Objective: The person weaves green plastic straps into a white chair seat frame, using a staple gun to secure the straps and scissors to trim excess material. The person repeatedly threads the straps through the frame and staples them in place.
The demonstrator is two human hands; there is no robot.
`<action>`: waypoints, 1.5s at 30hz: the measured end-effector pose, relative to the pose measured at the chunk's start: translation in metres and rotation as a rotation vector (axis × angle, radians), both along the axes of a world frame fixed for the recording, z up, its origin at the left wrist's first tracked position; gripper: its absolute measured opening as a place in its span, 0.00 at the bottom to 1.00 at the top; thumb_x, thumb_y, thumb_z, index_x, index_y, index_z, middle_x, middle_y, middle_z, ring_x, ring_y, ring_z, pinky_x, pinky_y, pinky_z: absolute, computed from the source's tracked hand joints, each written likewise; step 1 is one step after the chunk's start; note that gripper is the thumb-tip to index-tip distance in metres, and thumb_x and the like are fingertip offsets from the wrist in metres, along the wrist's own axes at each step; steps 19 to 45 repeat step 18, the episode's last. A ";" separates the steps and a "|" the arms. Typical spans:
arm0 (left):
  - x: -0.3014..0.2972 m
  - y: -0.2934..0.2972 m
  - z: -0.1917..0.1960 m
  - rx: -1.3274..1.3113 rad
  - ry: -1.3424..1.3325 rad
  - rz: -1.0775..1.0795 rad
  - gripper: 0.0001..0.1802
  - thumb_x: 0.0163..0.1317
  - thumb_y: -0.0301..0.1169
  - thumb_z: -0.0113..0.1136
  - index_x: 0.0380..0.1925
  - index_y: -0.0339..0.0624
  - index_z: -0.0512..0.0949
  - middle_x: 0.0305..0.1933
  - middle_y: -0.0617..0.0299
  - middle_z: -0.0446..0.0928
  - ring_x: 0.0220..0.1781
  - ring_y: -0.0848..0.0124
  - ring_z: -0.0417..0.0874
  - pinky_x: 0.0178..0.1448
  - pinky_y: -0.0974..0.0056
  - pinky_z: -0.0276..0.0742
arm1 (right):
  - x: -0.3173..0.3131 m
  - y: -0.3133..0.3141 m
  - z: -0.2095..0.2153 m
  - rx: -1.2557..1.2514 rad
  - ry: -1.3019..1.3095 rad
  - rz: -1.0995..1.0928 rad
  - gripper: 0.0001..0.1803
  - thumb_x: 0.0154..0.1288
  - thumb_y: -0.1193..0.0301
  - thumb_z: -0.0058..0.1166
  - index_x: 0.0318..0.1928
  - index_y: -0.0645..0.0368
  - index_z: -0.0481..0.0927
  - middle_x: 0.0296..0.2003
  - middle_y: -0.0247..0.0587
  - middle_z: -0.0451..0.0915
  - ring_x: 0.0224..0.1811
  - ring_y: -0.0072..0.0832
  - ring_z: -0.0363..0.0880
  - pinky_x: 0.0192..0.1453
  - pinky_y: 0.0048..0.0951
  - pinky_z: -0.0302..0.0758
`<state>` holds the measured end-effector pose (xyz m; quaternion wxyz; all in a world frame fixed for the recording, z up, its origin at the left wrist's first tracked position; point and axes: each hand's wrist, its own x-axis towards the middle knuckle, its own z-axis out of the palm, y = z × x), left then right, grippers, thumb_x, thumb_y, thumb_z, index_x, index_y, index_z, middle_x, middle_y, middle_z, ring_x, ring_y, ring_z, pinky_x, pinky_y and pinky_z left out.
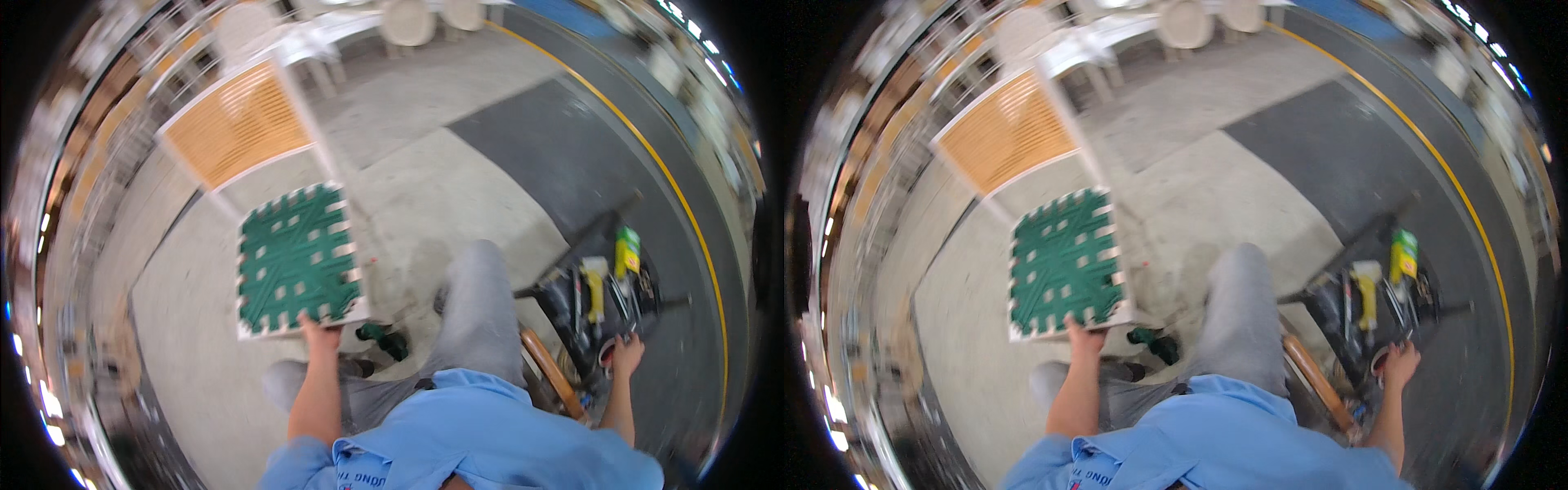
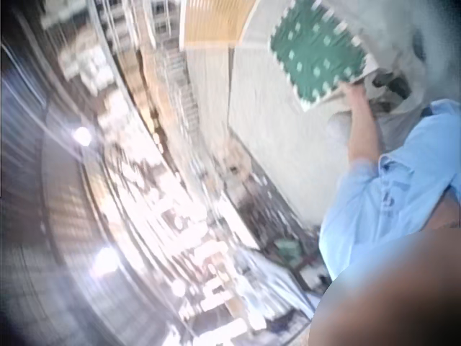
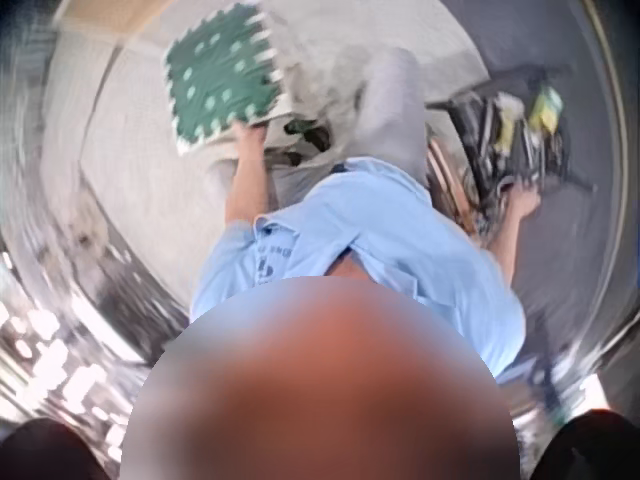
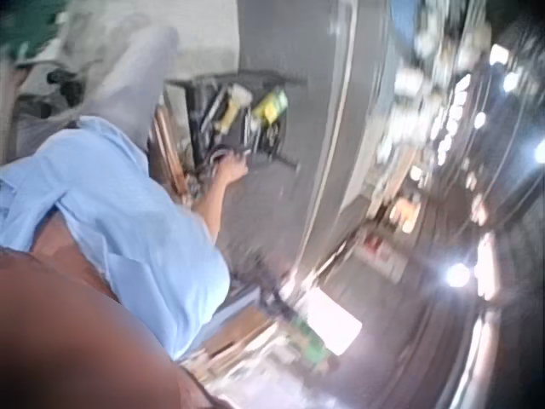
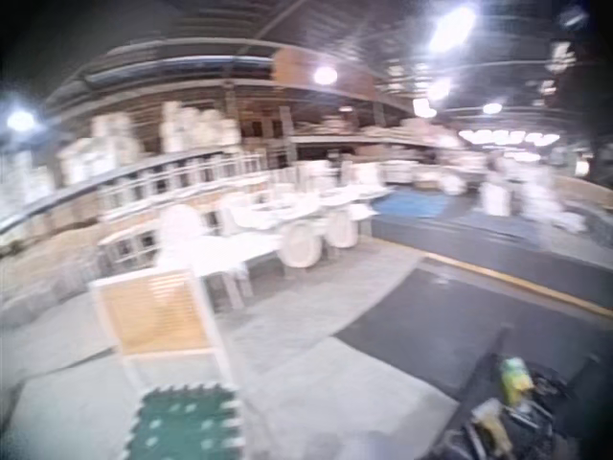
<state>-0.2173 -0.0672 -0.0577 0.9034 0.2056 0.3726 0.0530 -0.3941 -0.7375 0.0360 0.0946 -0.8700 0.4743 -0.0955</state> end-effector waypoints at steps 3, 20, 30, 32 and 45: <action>0.001 -0.034 -0.004 -0.015 0.014 0.041 0.39 0.72 0.66 0.37 0.72 0.53 0.62 0.72 0.56 0.65 0.69 0.51 0.70 0.69 0.38 0.70 | 0.033 0.009 0.018 -0.030 -0.122 0.153 0.25 0.62 0.64 0.65 0.59 0.60 0.79 0.50 0.52 0.76 0.50 0.44 0.78 0.56 0.39 0.74; -0.042 -0.049 0.254 1.068 -0.255 -0.550 0.22 0.71 0.40 0.59 0.59 0.40 0.74 0.57 0.56 0.80 0.56 0.68 0.79 0.63 0.60 0.73 | 0.193 0.162 0.313 -0.046 -0.849 1.335 0.20 0.74 0.72 0.52 0.64 0.62 0.75 0.53 0.37 0.80 0.51 0.21 0.77 0.54 0.25 0.75; -0.042 -0.049 0.254 1.068 -0.255 -0.550 0.22 0.71 0.40 0.59 0.59 0.40 0.74 0.57 0.56 0.80 0.56 0.68 0.79 0.63 0.60 0.73 | 0.193 0.162 0.313 -0.046 -0.849 1.335 0.20 0.74 0.72 0.52 0.64 0.62 0.75 0.53 0.37 0.80 0.51 0.21 0.77 0.54 0.25 0.75; -0.042 -0.049 0.254 1.068 -0.255 -0.550 0.22 0.71 0.40 0.59 0.59 0.40 0.74 0.57 0.56 0.80 0.56 0.68 0.79 0.63 0.60 0.73 | 0.193 0.162 0.313 -0.046 -0.849 1.335 0.20 0.74 0.72 0.52 0.64 0.62 0.75 0.53 0.37 0.80 0.51 0.21 0.77 0.54 0.25 0.75; -0.042 -0.049 0.254 1.068 -0.255 -0.550 0.22 0.71 0.40 0.59 0.59 0.40 0.74 0.57 0.56 0.80 0.56 0.68 0.79 0.63 0.60 0.73 | 0.193 0.162 0.313 -0.046 -0.849 1.335 0.20 0.74 0.72 0.52 0.64 0.62 0.75 0.53 0.37 0.80 0.51 0.21 0.77 0.54 0.25 0.75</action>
